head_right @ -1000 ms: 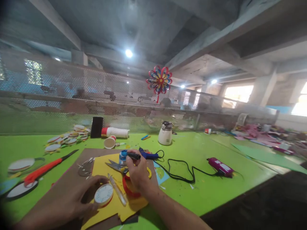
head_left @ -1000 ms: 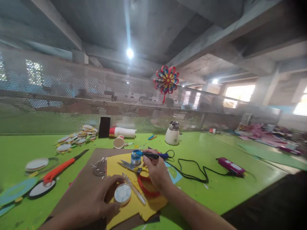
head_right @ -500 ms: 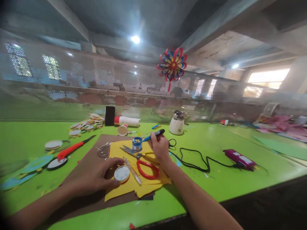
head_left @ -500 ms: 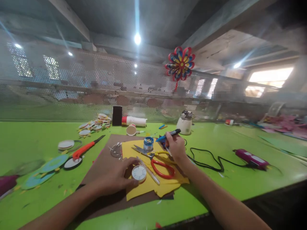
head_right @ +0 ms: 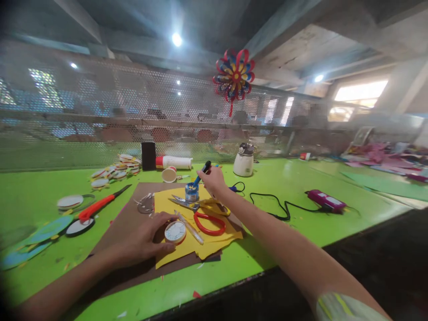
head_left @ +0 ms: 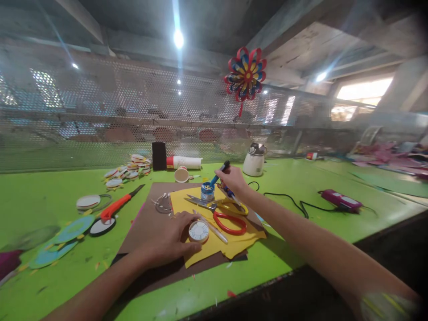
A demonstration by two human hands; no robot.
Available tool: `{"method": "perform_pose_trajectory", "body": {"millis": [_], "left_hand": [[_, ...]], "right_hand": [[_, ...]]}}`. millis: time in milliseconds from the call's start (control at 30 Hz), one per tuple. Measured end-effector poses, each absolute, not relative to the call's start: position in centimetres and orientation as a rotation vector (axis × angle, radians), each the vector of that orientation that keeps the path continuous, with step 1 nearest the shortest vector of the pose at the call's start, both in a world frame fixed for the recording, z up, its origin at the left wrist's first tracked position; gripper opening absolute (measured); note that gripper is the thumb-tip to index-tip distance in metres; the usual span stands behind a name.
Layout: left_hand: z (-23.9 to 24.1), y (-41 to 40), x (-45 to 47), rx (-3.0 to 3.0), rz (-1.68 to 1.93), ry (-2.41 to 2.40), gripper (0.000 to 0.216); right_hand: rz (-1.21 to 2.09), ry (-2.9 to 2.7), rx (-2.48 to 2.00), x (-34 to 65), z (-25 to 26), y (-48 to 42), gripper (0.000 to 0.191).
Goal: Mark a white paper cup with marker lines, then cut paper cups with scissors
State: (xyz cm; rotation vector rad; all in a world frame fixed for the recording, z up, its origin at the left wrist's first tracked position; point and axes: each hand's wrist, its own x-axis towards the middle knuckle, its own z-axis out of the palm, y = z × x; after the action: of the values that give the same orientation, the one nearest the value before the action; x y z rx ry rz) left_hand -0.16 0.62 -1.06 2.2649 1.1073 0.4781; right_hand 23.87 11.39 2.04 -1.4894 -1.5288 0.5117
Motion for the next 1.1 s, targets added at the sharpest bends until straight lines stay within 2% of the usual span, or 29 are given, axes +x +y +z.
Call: {"method": "perform_pose_trajectory", "body": {"millis": [167,533,733,900,1100], "left_hand": [[-0.9,0.6,-0.1,2.279,0.488,1.081,0.041],[-1.4,1.4,0.0,2.330,0.493,1.061,0.040],[-0.8,0.9,0.0,2.305,0.458,1.084,0.040],[-1.2,1.2,-0.2,2.325,0.458,1.052,0.044],[-1.8,1.6,-0.4,2.276,0.465,1.091,0.060]], "right_hand": [[0.504,-1.752,-1.658,22.8,2.7,13.1,0.032],[0.363,-1.978,-1.784,22.7,3.6,13.3,0.032],[0.302,-1.906,-1.667,23.0,4.5,12.1,0.031],[0.294,-1.694,-1.461,24.5,5.2,10.8,0.022],[0.542,-1.413,-1.150,25.2,4.1,8.5,0.034]]}}
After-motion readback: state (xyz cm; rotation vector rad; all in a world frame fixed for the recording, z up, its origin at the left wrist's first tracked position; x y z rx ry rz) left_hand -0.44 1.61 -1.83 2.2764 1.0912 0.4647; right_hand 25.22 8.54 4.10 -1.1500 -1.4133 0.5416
